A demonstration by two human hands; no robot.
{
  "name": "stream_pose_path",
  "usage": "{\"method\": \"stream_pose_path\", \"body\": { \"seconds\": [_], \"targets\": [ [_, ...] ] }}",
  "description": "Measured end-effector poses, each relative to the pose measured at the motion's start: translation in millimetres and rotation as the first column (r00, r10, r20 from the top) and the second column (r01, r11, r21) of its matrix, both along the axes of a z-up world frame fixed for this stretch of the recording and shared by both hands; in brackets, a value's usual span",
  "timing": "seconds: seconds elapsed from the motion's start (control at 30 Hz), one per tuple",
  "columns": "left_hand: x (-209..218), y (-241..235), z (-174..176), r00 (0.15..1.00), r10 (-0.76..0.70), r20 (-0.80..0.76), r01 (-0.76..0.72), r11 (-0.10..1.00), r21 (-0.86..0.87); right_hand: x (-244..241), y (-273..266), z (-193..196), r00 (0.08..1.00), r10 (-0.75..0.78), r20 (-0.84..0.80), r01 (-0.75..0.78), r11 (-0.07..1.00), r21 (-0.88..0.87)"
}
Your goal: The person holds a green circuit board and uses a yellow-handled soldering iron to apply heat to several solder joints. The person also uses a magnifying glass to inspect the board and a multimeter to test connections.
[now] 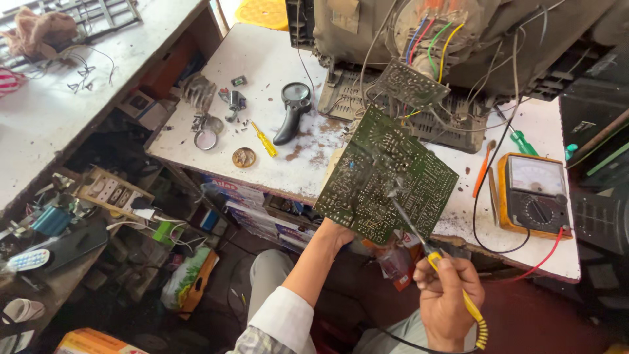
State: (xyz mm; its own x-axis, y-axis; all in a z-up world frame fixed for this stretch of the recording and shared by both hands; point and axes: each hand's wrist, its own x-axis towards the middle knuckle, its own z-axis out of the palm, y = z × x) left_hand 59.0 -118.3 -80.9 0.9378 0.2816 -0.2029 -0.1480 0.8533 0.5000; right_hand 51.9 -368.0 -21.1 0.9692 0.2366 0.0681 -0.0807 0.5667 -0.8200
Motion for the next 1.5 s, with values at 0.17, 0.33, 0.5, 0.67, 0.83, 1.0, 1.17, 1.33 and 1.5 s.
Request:
{"method": "stream_pose_path", "body": {
  "seconds": [0.17, 0.33, 0.5, 0.67, 0.83, 1.0, 1.17, 1.33, 1.5],
  "targets": [
    [-3, 1, 1, 0.998, 0.034, 0.051, -0.031, 0.999, -0.042, 3, 7, 4, 0.994, 0.051, -0.097, -0.047, 0.998, 0.042],
    [-5, 0, 4, 0.998, 0.031, 0.062, -0.028, 0.998, -0.048, 8, 11, 0, 0.984, 0.069, -0.163, -0.055, 0.994, 0.09],
    [-5, 1, 1, 0.999, 0.026, 0.036, -0.024, 0.999, -0.042, 10, 14, -7, 0.969, 0.088, -0.233, -0.063, 0.992, 0.114],
    [-7, 2, -1, 1.0, 0.011, 0.012, -0.011, 1.0, 0.0, 11, 17, -9, 0.956, 0.119, -0.268, -0.077, 0.984, 0.162],
    [-7, 1, 1, 1.0, 0.012, 0.027, -0.012, 0.999, -0.036, 11, 17, -9, 0.94, 0.129, -0.315, -0.073, 0.98, 0.183],
    [-7, 2, 1, 1.0, 0.021, -0.012, -0.021, 1.0, -0.012, 10, 18, -12, 0.929, 0.139, -0.342, -0.069, 0.975, 0.21],
    [-6, 2, -1, 1.0, 0.029, -0.001, -0.029, 0.999, -0.018, 10, 18, -16, 0.936, 0.145, -0.321, -0.075, 0.973, 0.219],
    [-6, 2, -3, 0.999, 0.012, 0.034, -0.011, 0.999, -0.039, 11, 18, -20, 0.932, 0.16, -0.324, -0.076, 0.963, 0.258],
    [-6, 2, -5, 1.0, 0.011, 0.025, -0.01, 0.999, -0.046, 12, 19, -22, 0.925, 0.153, -0.349, -0.055, 0.96, 0.275]
  ]
}}
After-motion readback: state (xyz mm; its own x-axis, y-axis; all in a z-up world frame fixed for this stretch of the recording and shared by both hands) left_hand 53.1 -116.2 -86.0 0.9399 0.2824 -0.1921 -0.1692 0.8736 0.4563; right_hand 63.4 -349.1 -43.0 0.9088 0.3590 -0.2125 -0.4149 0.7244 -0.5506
